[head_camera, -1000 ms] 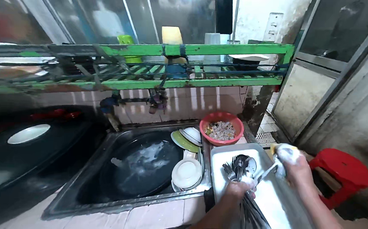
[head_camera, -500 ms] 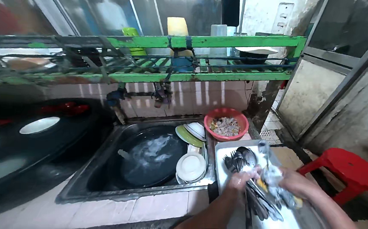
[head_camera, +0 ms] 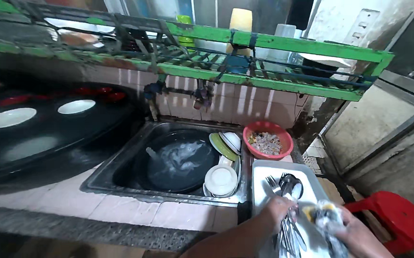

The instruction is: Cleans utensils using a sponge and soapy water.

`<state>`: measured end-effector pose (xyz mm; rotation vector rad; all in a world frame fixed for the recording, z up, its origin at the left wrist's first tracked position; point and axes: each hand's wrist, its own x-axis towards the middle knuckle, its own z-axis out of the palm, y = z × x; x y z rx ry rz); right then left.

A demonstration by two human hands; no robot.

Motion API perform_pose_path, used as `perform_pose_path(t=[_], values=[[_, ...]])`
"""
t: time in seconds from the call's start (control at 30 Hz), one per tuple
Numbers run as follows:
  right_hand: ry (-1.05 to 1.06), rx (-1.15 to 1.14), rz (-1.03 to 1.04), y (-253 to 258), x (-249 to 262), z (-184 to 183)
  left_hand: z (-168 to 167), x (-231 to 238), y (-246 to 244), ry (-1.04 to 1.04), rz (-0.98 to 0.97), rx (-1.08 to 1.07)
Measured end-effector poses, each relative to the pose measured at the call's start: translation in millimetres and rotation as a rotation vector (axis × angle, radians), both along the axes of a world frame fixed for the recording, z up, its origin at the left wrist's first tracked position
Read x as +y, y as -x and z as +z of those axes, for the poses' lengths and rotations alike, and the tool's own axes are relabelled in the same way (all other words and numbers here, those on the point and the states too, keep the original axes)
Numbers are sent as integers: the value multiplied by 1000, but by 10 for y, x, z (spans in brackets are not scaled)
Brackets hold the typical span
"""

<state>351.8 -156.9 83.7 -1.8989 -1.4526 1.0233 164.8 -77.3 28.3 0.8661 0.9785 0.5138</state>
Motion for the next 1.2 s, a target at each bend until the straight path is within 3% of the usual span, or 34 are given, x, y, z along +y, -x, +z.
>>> perform_pose_path(t=[0.13, 0.27, 0.37, 0.47, 0.6, 0.73, 0.8, 0.97, 1.1, 1.2], values=[[-170, 101, -248, 256, 261, -115, -16, -54, -39, -29, -138, 86], [-295, 310, -467, 342, 292, -401, -4, -20, 8, -31, -3, 131], [-257, 310, -353, 527, 209, -494, 64, -56, 32, -71, 34, 203], [-187, 84, -313, 492, 283, -485, 16, -66, -1, -56, 74, 219], [-325, -95, -324, 403, 418, -503, 15, -46, -35, -21, 128, 199], [-272, -133, -167, 551, 313, -581, 41, -29, -6, 9, 96, 246], [-276, -165, -185, 464, 400, -540, 7, -19, -9, 25, 97, 227], [-539, -62, -308, -65, 747, -342, -15, -13, -6, 45, 78, 161], [-273, -27, -127, -3, 522, -228, 58, -55, 4, 79, -37, -26], [-461, -29, -202, -42, 466, -254, 76, -63, 4, 83, -72, -33]])
